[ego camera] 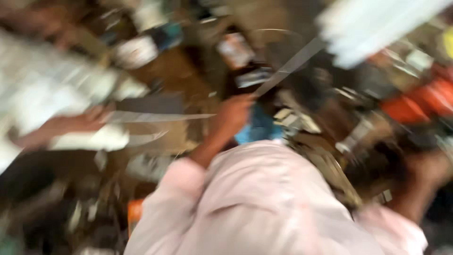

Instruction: The person operates a manual wire-winding machine, turning a handwheel to wind white insulated wire onto a spool. Another person assists by gathering the wound wire into coils and handing them to the person.

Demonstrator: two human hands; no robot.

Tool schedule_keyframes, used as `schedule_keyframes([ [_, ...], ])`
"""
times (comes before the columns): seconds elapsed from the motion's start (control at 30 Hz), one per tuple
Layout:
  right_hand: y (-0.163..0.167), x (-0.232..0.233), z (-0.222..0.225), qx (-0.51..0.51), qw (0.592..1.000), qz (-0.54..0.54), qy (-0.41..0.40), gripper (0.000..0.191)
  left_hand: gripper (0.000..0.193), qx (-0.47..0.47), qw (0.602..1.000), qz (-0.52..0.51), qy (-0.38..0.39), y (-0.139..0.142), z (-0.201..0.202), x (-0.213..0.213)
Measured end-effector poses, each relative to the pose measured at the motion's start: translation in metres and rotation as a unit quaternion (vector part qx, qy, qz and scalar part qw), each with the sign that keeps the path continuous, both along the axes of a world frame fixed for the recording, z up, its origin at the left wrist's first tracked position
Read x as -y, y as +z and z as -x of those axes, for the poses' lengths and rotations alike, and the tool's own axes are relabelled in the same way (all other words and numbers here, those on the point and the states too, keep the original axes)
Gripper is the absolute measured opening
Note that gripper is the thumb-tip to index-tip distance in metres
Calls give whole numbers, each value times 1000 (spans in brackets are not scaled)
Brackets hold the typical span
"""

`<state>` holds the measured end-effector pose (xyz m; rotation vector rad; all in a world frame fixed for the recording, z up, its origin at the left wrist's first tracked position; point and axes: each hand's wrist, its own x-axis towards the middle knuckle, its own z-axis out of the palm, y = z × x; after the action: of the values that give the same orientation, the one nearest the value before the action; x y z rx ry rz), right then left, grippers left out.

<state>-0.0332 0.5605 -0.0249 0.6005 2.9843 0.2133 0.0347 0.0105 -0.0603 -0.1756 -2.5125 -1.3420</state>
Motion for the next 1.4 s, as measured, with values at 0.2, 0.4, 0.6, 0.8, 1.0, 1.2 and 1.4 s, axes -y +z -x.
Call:
schedule_keyframes([
  [0.2, -26, -23, -5, -68, 997, 1, -41, 59, 28, 93, 989, 94, 61, 21, -24, 10],
  [0.4, -9, -11, -6, -73, 994, 57, -54, 46, 28, 162, 969, 165, 89, 21, -40, 9],
  [0.6, -37, -31, 1, -75, 995, 49, -39, 53, 26, 186, 959, 186, 105, 12, -51, 16],
  [0.8, -43, -37, 2, -55, 997, 47, -12, 54, 27, 162, 965, 182, 93, 18, -50, 16],
  [1.0, -37, -32, 3, -53, 997, 55, -19, 55, 27, 190, 960, 180, 100, 22, -40, 11],
  [1.2, -38, -33, 4, -43, 996, 68, -47, 56, 28, 200, 958, 191, 77, 23, -33, 2],
  [1.4, -39, -34, 9, 27, 996, 47, -66, 55, 26, 165, 967, 184, 63, 38, -24, 0],
])
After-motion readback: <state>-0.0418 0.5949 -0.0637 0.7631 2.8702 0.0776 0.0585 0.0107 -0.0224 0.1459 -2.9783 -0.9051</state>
